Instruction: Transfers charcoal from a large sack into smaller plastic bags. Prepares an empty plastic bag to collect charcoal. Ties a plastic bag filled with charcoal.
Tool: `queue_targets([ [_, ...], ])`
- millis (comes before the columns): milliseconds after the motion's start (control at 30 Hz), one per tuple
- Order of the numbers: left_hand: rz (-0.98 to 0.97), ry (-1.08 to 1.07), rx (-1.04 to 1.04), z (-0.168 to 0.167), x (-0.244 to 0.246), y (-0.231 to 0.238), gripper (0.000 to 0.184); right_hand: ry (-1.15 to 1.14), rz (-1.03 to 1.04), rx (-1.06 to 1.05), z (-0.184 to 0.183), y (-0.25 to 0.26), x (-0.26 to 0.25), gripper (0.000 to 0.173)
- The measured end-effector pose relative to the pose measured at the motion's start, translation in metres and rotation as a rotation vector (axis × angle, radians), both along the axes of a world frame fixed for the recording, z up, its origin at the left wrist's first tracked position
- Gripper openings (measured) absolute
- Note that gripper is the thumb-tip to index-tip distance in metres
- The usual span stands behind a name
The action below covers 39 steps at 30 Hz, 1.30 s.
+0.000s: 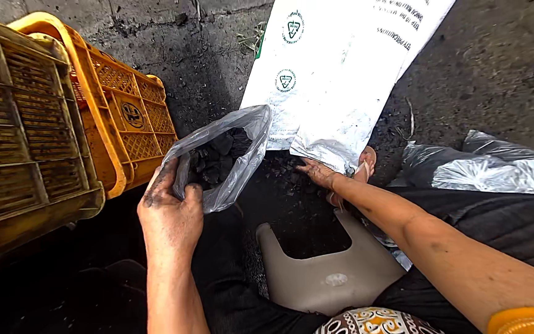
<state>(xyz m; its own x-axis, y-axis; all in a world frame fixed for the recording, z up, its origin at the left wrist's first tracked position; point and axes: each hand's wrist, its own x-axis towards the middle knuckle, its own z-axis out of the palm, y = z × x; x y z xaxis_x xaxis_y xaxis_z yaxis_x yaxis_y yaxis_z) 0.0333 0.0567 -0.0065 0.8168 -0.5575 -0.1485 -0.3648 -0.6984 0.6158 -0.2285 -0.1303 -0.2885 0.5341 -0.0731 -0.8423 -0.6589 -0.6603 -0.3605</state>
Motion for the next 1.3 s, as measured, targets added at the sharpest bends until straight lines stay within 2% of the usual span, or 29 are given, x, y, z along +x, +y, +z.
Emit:
queue_targets([
  [100,0.007,0.015,-0.013,0.001,-0.002,-0.004,0.049,-0.016,-0.101,-0.028,0.016,-0.004,0.012,0.063],
  [167,0.014,0.053,-0.004,0.001,-0.004,-0.006,0.051,-0.023,-0.265,0.003,0.028,-0.006,0.018,0.07],
  [233,0.013,0.075,0.007,0.002,-0.005,-0.009,0.05,-0.098,-0.547,0.156,0.041,-0.011,0.025,0.071],
  [300,0.011,0.091,0.022,0.004,-0.005,-0.013,0.049,-0.164,-0.84,0.366,0.07,-0.015,0.036,0.062],
  [367,-0.002,0.105,0.026,0.005,-0.005,-0.014,0.049,-0.251,-0.983,0.518,0.109,-0.026,0.047,0.055],
  [467,-0.023,0.121,0.02,0.006,-0.006,-0.016,0.049,-0.587,-1.046,0.815,0.165,-0.047,0.064,0.056],
  [533,-0.031,0.124,0.016,0.008,-0.007,-0.017,0.049,-0.784,-0.976,0.969,0.203,-0.049,0.088,0.057],
  [600,-0.029,0.131,0.0,0.009,-0.008,-0.016,0.049,-0.868,-0.878,0.927,0.236,-0.034,0.121,0.06],
  [667,-0.015,0.151,-0.026,0.01,-0.007,-0.015,0.049,-0.919,-0.828,0.778,0.252,-0.005,0.151,0.062],
  [733,0.0,0.159,-0.053,0.01,-0.006,-0.013,0.047,-0.993,-0.752,0.592,0.24,0.027,0.172,0.063],
  [800,0.016,0.162,-0.071,0.011,-0.002,-0.01,0.045,-1.025,-0.575,0.396,0.227,0.048,0.183,0.06],
  [900,0.038,0.182,-0.046,0.011,0.001,-0.006,0.048,-1.034,-0.361,0.249,0.222,0.052,0.175,0.056],
  [1000,0.028,0.17,-0.039,0.011,0.002,-0.006,0.048,-1.203,-0.515,0.372,0.236,0.033,0.151,0.029],
  [1033,0.027,0.164,-0.033,0.01,0.002,-0.004,0.048,-1.168,-0.599,0.429,0.238,0.024,0.138,0.023],
  [1067,0.027,0.157,-0.025,0.009,0.002,-0.003,0.049,-1.041,-0.65,0.442,0.236,0.016,0.123,0.021],
  [1100,0.029,0.147,-0.019,0.008,0.002,-0.003,0.049,-0.811,-0.636,0.404,0.229,0.008,0.109,0.021],
  [1167,0.022,0.123,-0.011,0.006,0.001,-0.004,0.05,-0.295,-0.387,0.266,0.18,0.009,0.086,0.019],
  [1200,0.016,0.112,-0.011,0.006,0.0,-0.005,0.049,-0.14,-0.241,0.211,0.142,0.02,0.067,0.028],
  [1233,0.016,0.105,-0.016,0.006,0.0,-0.005,0.05,-0.06,-0.106,0.151,0.104,0.033,0.046,0.044],
  [1267,0.019,0.105,-0.024,0.004,0.001,-0.005,0.05,-0.002,0.017,0.099,0.074,0.044,0.025,0.062],
  [1300,0.027,0.101,-0.029,0.002,0.001,-0.003,0.05,0.027,0.138,0.056,0.052,0.05,0.005,0.07],
])
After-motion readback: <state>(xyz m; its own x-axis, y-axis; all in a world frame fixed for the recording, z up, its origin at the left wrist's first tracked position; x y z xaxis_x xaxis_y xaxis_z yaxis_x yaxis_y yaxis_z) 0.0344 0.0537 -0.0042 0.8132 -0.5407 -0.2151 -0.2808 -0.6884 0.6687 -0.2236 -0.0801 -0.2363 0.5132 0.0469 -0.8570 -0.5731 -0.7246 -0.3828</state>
